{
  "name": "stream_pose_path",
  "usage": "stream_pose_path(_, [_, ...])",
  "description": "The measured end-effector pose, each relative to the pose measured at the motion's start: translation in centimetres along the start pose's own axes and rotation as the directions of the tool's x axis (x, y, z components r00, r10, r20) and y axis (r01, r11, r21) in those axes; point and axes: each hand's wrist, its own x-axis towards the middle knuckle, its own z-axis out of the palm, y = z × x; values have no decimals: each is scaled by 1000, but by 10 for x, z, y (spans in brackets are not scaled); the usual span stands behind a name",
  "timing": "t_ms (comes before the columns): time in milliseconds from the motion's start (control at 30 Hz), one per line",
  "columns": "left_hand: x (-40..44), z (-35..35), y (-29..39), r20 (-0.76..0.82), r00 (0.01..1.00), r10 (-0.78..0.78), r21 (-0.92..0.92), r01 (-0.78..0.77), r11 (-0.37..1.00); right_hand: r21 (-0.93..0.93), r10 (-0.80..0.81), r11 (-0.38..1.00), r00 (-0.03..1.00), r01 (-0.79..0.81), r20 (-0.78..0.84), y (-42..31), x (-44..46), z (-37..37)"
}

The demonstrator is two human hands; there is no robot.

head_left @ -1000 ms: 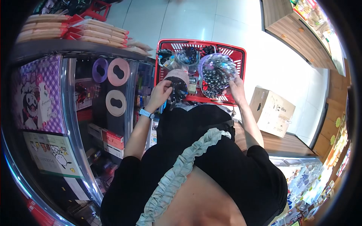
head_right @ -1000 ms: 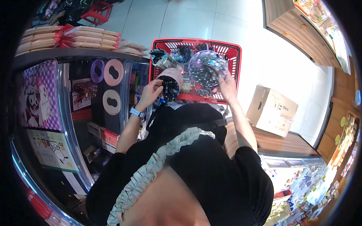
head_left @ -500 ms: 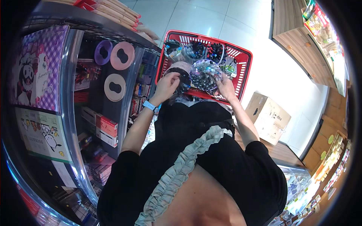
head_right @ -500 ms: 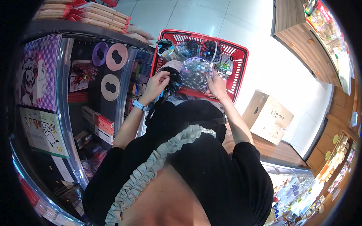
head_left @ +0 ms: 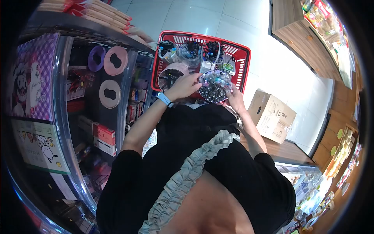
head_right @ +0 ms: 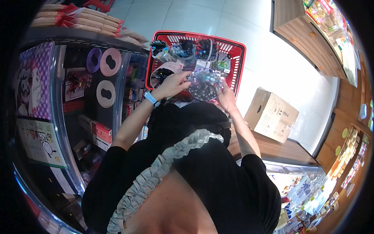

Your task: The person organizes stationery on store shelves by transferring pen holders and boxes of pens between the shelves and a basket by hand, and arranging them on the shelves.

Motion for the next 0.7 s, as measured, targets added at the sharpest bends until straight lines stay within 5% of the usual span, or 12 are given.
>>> stream_pose_path(133, [16, 13, -9, 11, 1000, 15, 69, -16, 997, 2, 8, 1000, 1000, -8, -25, 24, 13, 2])
stream_pose_path(367, [19, 18, -17, 35, 999, -1, -9, 2, 1000, 110, 23, 993, 987, -41, 160, 10, 5, -21])
stream_pose_path(467, [18, 18, -16, 64, 997, -40, -5, 41, 999, -158, -271, 948, 962, 274, 41, 4, -4, -31])
stream_pose_path(500, [18, 16, -13, 85, 994, -70, 0, 70, 998, 35, -264, 964, 963, 263, 59, 6, -1, -30])
stream_pose_path(600, [19, 12, -3, 110, 982, -156, -2, 157, 988, 140, -379, 921, 919, 363, 108, -14, 6, -36])
stream_pose_path(700, [23, 10, 11, 109, 965, -240, 75, 232, 970, -64, -434, 896, 897, 439, 86, -33, 11, -24])
